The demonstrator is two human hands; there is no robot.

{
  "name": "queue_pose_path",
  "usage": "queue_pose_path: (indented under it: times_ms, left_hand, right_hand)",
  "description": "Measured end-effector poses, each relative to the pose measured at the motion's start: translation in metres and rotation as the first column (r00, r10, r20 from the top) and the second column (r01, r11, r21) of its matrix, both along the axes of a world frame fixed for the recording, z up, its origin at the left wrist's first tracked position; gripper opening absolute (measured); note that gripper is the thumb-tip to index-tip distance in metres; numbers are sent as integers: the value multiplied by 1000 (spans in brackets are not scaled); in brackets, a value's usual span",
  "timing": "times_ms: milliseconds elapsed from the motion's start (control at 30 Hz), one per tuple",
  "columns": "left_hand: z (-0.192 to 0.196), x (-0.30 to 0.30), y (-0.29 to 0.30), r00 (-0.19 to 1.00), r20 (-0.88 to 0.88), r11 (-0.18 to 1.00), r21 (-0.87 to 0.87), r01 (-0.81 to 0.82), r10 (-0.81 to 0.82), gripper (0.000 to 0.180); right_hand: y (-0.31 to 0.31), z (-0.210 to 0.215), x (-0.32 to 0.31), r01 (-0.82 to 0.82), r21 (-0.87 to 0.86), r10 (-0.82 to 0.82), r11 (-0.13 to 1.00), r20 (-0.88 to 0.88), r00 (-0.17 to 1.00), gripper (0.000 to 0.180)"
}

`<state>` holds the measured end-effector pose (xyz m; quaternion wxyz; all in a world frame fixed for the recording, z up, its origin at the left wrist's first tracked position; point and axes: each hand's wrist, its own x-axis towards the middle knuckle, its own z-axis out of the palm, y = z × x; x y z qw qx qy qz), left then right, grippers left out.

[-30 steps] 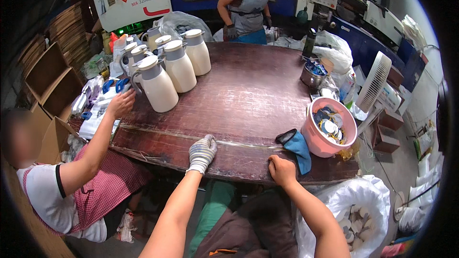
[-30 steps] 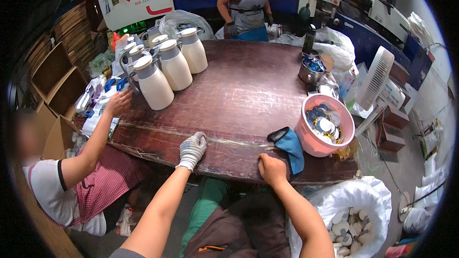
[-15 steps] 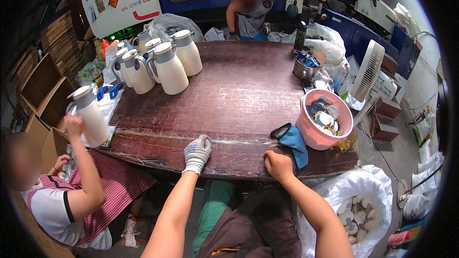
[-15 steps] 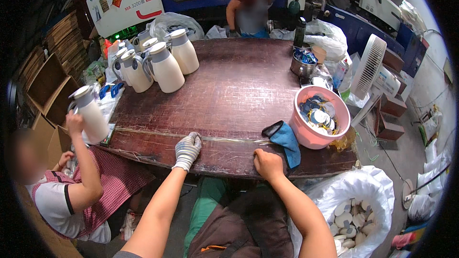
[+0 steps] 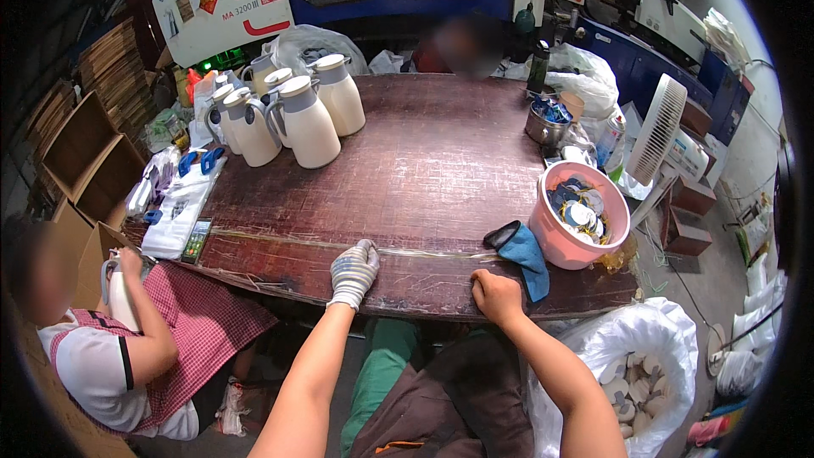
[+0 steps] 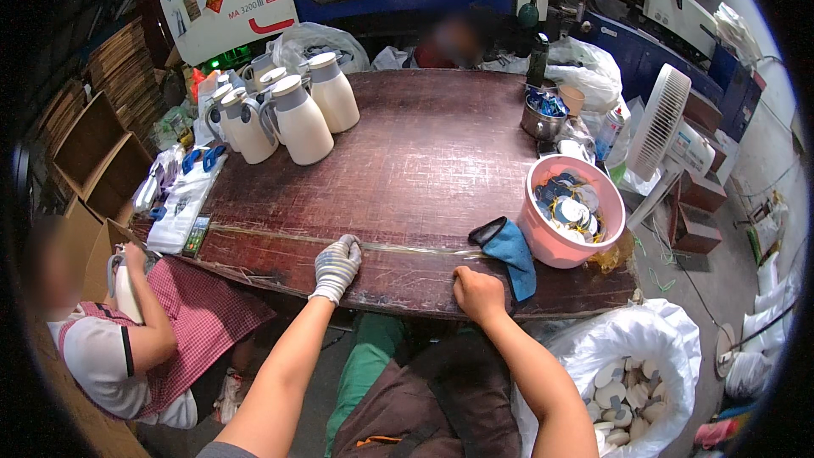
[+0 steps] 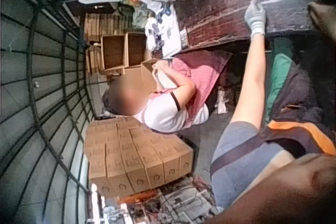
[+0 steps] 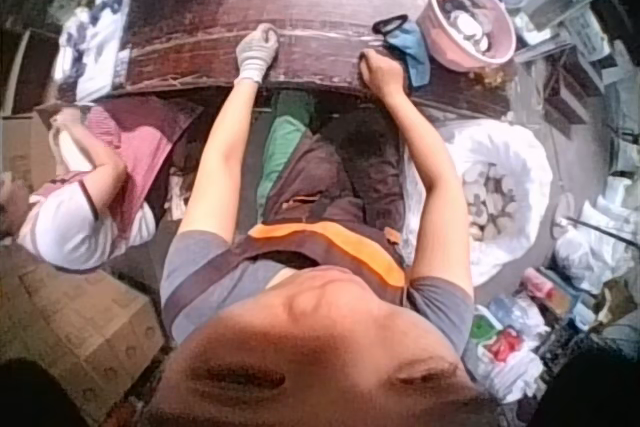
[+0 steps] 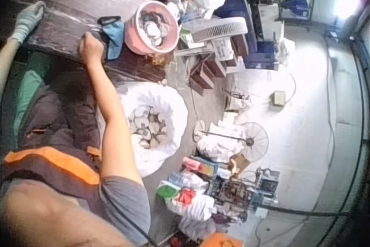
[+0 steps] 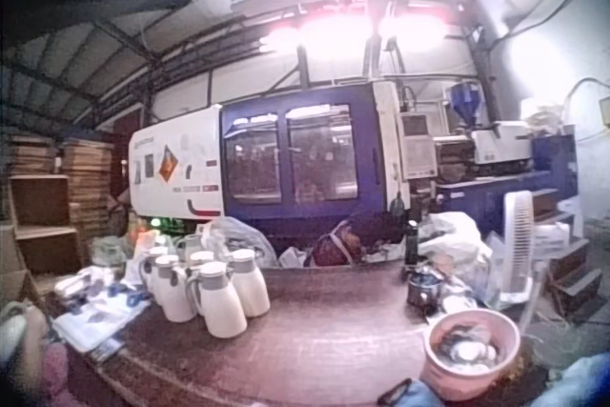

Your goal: The person assembles white plastic pitchers by inserting a lid and securing it with a rubber band. They pick up a pitcher body, place a lid on top, stretch a rubber band around the neck, and set the finished unit on the table. This process is repeated for several units.

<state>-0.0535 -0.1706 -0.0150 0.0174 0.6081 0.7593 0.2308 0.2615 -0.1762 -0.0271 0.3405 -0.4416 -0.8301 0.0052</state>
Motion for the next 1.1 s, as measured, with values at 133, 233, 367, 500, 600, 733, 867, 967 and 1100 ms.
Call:
queue_pose_path:
  times_ms: [133,233,367,500,600,733,867,967,1100]
  left_hand:
    - [-1,0,0,1000,2,1000,-5,9,-9,22]
    - [-1,0,1,1000,-9,1000,-10,-9,9,22]
    - [0,-2,-1,1000,8,1000,28,-3,3,22]
    - [4,2,-2,1000,16,1000,8,-21,21,21]
    - [5,2,-1,999,37,1000,-18,-10,11,19]
    - [3,1,-1,1000,23,1000,-4,-15,15,19]
    - [2,1,0,999,35,1000,-24,-17,18,22]
    - [3,2,0,999,31,999,-48,-18,19,23]
    - [2,1,0,1000,28,1000,-29,-7,8,23]
  right_hand:
    - [0,1,1,-1,0,1,1000,9,1000,9]
    - [1,2,0,-9,12,9,1000,-1,1000,10]
    - [0,-1,-3,32,-33,-31,999,17,999,14]
    - [-3,1,0,31,-40,-30,999,20,999,19]
    - [-2,0,0,39,-31,-38,999,48,998,19]
    - [1,-2,-1,36,-25,-35,999,45,998,17]
    - [3,-7,-1,44,-8,-44,999,41,998,14]
    - [0,-4,-1,41,-14,-41,999,35,999,13]
    - [1,-5,0,19,-2,-19,1000,18,1000,13]
